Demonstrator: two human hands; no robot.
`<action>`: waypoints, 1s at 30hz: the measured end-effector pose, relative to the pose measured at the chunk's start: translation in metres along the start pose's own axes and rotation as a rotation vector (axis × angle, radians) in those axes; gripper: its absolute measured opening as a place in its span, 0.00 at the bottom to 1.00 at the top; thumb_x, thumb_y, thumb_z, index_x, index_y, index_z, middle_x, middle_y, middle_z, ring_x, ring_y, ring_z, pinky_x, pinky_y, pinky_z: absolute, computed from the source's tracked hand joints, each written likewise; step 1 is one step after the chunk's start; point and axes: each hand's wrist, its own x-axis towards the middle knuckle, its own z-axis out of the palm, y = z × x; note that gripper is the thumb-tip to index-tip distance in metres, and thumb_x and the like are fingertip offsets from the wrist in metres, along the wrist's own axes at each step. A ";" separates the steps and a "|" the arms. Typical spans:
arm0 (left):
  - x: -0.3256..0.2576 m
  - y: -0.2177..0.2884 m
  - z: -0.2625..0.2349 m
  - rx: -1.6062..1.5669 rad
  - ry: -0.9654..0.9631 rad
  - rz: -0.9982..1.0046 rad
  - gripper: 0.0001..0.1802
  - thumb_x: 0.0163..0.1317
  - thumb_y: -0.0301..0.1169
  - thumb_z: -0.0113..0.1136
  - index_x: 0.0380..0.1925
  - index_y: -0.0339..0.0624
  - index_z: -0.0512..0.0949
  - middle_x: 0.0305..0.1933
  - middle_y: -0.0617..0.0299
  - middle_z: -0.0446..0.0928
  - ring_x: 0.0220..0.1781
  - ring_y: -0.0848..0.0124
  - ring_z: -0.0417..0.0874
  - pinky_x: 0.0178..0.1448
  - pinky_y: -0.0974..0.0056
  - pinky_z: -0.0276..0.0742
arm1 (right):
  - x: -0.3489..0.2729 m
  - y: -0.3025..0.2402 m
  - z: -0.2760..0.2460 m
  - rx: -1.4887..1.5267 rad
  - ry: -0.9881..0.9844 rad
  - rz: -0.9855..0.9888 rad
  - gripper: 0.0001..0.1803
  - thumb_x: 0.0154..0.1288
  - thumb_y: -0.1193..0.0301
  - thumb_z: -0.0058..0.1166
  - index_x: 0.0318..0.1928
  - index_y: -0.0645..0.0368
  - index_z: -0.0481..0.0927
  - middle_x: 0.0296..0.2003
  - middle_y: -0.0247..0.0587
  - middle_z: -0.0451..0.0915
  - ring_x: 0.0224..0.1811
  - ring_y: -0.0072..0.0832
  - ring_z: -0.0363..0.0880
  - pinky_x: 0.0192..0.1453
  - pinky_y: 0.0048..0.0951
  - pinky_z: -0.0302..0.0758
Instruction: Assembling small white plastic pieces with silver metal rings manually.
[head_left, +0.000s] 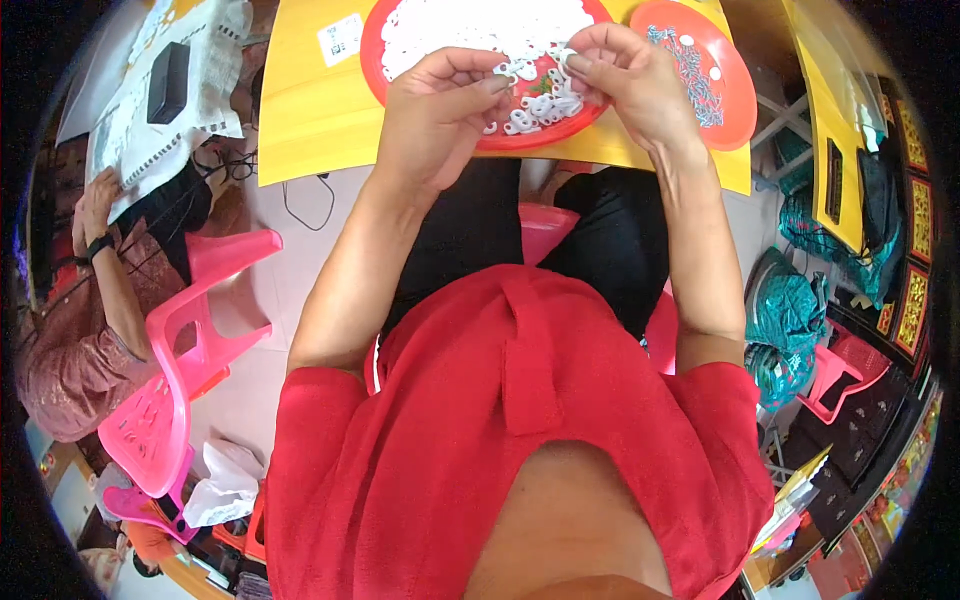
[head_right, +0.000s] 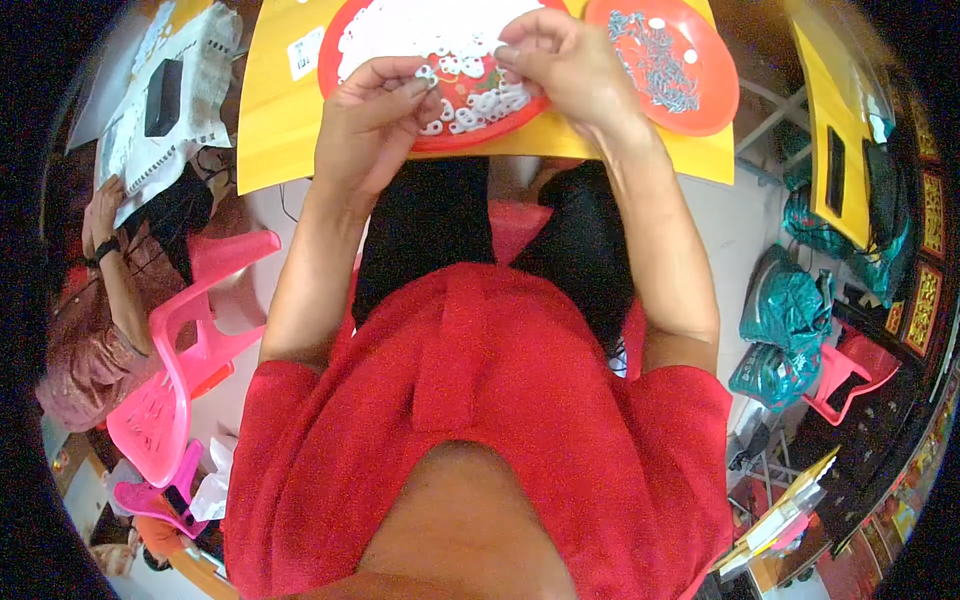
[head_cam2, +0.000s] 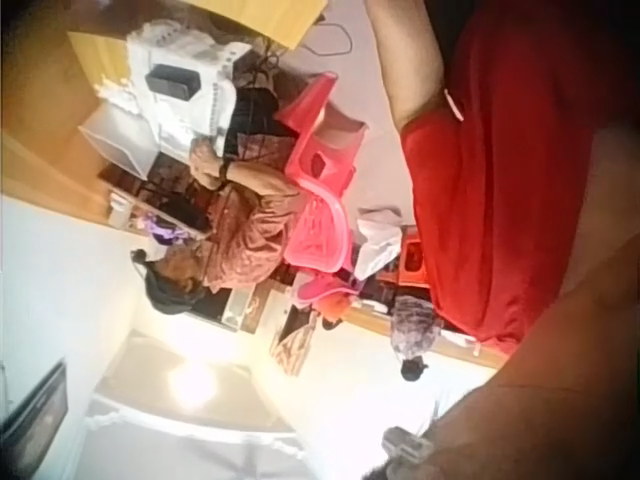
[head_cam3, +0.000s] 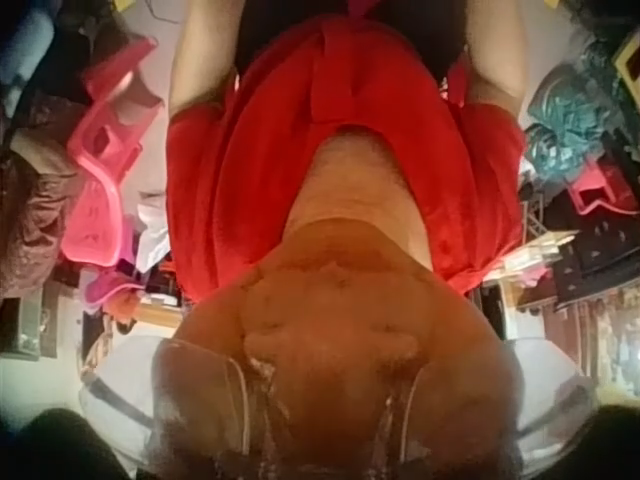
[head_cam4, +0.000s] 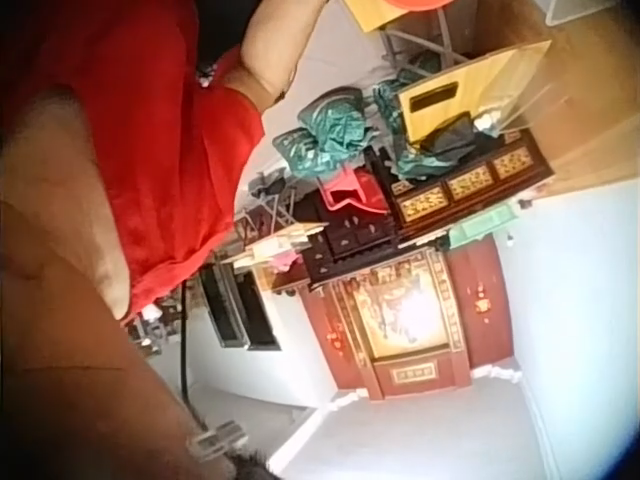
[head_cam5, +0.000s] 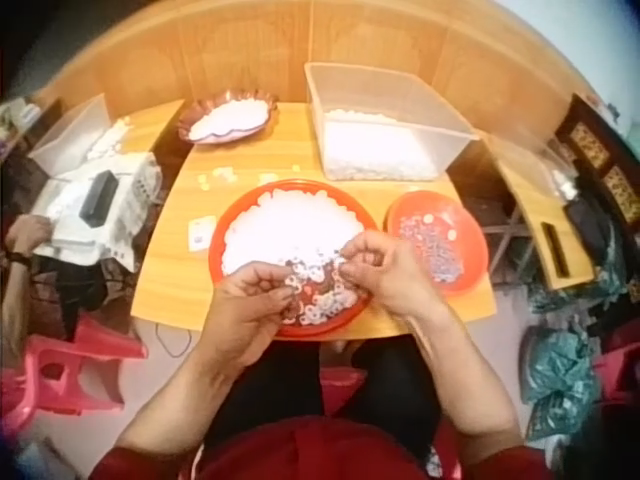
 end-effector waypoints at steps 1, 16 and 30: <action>0.000 -0.001 -0.001 -0.013 -0.023 -0.016 0.09 0.53 0.15 0.51 0.36 0.31 0.73 0.31 0.55 0.75 0.32 0.71 0.77 0.38 0.69 0.75 | -0.006 -0.002 -0.002 0.072 -0.048 0.013 0.09 0.58 0.76 0.51 0.41 0.63 0.74 0.28 0.34 0.77 0.27 0.17 0.74 0.29 0.16 0.69; -0.010 -0.013 0.017 -0.037 -0.073 -0.095 0.09 0.54 0.16 0.51 0.36 0.32 0.74 0.31 0.57 0.75 0.31 0.72 0.76 0.37 0.69 0.73 | -0.039 0.005 0.007 0.406 -0.071 0.018 0.15 0.59 0.77 0.49 0.48 0.67 0.71 0.35 0.38 0.76 0.33 0.18 0.73 0.35 0.16 0.69; -0.011 -0.015 0.019 -0.144 -0.120 -0.152 0.09 0.55 0.16 0.49 0.37 0.32 0.73 0.34 0.54 0.76 0.32 0.71 0.76 0.40 0.68 0.74 | -0.047 0.004 0.016 0.330 -0.056 0.065 0.10 0.59 0.76 0.49 0.41 0.65 0.76 0.29 0.36 0.78 0.27 0.18 0.75 0.32 0.16 0.72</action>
